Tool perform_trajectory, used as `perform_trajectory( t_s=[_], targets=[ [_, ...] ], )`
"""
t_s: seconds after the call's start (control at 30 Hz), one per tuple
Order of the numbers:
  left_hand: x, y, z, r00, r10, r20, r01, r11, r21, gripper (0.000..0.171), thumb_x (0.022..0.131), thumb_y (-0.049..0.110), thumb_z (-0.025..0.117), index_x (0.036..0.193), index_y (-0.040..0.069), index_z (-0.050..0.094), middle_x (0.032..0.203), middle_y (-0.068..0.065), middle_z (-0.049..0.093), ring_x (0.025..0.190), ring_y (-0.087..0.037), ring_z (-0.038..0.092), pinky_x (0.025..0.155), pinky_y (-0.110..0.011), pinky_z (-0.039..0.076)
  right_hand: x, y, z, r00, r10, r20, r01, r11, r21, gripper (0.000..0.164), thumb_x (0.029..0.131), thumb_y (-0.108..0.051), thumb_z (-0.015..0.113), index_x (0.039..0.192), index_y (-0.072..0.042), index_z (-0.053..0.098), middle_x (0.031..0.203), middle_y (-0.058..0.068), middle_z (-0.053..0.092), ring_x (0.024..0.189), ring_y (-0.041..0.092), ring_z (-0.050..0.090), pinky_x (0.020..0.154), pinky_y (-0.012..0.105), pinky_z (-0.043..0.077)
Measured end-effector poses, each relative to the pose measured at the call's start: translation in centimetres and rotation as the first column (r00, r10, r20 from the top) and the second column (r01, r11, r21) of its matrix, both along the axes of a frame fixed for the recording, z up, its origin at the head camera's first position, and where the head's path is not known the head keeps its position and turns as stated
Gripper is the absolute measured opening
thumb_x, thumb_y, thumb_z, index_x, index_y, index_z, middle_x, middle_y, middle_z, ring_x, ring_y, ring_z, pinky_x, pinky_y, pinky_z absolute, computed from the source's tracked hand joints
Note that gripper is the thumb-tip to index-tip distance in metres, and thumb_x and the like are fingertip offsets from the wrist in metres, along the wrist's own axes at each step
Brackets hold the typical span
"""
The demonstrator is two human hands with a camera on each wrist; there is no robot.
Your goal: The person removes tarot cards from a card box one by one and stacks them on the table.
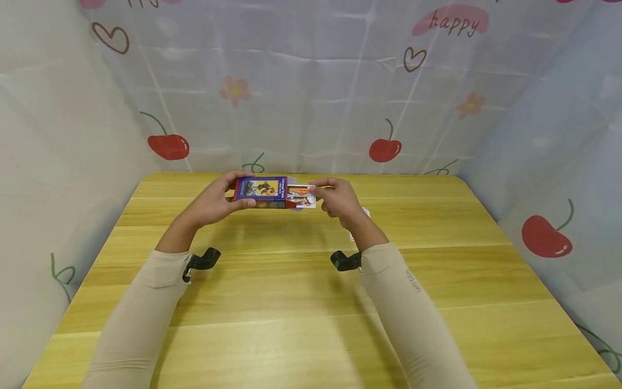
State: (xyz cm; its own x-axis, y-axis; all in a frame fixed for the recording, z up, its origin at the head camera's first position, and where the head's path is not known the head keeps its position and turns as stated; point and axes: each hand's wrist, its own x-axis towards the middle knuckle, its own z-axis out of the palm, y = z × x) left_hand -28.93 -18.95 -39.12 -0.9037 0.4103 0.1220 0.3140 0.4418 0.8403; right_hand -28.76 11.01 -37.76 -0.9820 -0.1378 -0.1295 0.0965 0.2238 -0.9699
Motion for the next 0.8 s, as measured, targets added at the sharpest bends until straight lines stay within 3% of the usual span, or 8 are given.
perform_trajectory(
  t_s=[0.33,0.8],
  targets=[
    [0.1,0.0,0.1,1.000,-0.001,0.001,0.001,1.000,-0.009,0.067,0.091,0.031,0.071,0.145,0.009,0.038,0.141,-0.017,0.045,0.125,-0.033,0.047,0.097,-0.047,0.052,0.2,1.1,-0.3,1.000,-0.011,-0.025,0.010,0.999,-0.032,0.022,0.097,-0.020,0.063,0.114,-0.006,0.066,0.079,0.003,0.060,0.043,0.009,0.023,0.044,0.025,0.020],
    [0.2,-0.1,0.2,1.000,-0.009,0.017,0.009,1.000,0.000,0.065,0.091,0.026,0.071,0.145,0.010,0.039,0.141,-0.016,0.045,0.124,-0.032,0.046,0.097,-0.045,0.052,0.6,3.0,-0.7,0.994,0.030,-0.102,-0.025,0.998,0.053,0.022,0.092,-0.024,0.070,0.106,-0.007,0.072,0.086,0.001,0.068,0.044,0.008,0.025,0.044,0.024,0.023]
  ],
)
